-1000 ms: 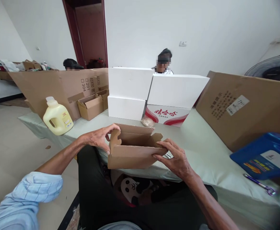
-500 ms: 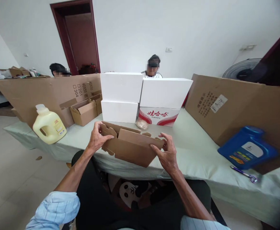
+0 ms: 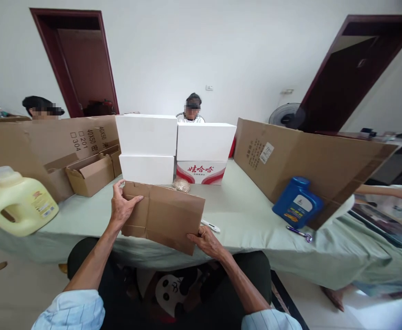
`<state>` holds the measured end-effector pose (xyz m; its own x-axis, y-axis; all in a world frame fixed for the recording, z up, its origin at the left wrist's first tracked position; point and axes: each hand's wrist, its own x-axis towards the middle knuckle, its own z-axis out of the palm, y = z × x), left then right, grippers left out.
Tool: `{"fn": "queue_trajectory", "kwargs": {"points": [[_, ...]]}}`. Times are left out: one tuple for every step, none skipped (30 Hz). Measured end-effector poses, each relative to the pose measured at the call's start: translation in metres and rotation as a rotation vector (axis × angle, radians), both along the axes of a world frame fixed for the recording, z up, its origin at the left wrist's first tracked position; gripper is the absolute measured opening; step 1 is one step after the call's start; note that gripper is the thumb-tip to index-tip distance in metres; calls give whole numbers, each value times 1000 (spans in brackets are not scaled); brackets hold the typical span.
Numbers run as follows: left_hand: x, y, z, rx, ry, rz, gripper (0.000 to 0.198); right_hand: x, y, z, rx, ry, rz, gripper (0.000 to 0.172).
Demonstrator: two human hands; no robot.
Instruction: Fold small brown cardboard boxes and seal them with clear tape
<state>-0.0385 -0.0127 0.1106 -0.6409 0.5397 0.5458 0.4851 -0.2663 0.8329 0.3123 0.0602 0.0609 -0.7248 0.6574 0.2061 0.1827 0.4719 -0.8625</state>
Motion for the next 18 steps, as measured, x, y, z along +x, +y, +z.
{"fn": "queue_trajectory", "kwargs": {"points": [[1, 4, 1, -19, -6, -10, 94, 4, -2, 1, 19, -1, -22, 50], [1, 8, 1, -42, -11, -18, 94, 10, -2, 3, 40, -1, -49, 50], [1, 12, 1, -70, -8, -22, 93, 19, -2, 6, 62, 1, -83, 49], [0, 15, 0, -103, 5, -20, 91, 30, 0, 10, 87, 5, -130, 48], [-2, 18, -2, -143, 29, -12, 88, 44, 3, 14, 119, 15, -199, 48], [-5, 20, -6, -192, 59, -5, 85, 60, 8, 19, 159, 30, -295, 48], [-8, 21, -10, -243, 89, -7, 82, 77, 15, 25, 206, 48, -413, 49], [-12, 21, -16, -291, 111, -17, 78, 96, 23, 31, 259, 71, -553, 50], [-15, 20, -22, -335, 126, -32, 75, 114, 32, 37, 316, 82, -707, 51], [-18, 18, -28, -371, 133, -50, 71, 131, 42, 43, 369, 70, -849, 53], [-20, 16, -35, -398, 134, -69, 66, 146, 52, 48, 414, 31, -979, 53], [-22, 13, -42, -416, 132, -89, 61, 159, 63, 53, 459, -57, -1110, 53], [-21, 9, -49, -433, 129, -109, 56, 168, 73, 56, 477, -117, -1188, 50], [-20, 6, -56, -452, 127, -130, 51, 173, 83, 59, 485, -178, -1244, 47], [-18, 3, -62, -470, 125, -150, 48, 175, 94, 60, 482, -230, -1274, 42], [-16, 0, -68, -486, 122, -166, 45, 175, 103, 60, 467, -264, -1281, 37], [-12, -3, -73, -500, 119, -180, 44, 172, 113, 60, 453, -308, -1286, 34], [-9, -6, -79, -511, 116, -190, 44, 167, 123, 58, 439, -356, -1287, 32]]}}
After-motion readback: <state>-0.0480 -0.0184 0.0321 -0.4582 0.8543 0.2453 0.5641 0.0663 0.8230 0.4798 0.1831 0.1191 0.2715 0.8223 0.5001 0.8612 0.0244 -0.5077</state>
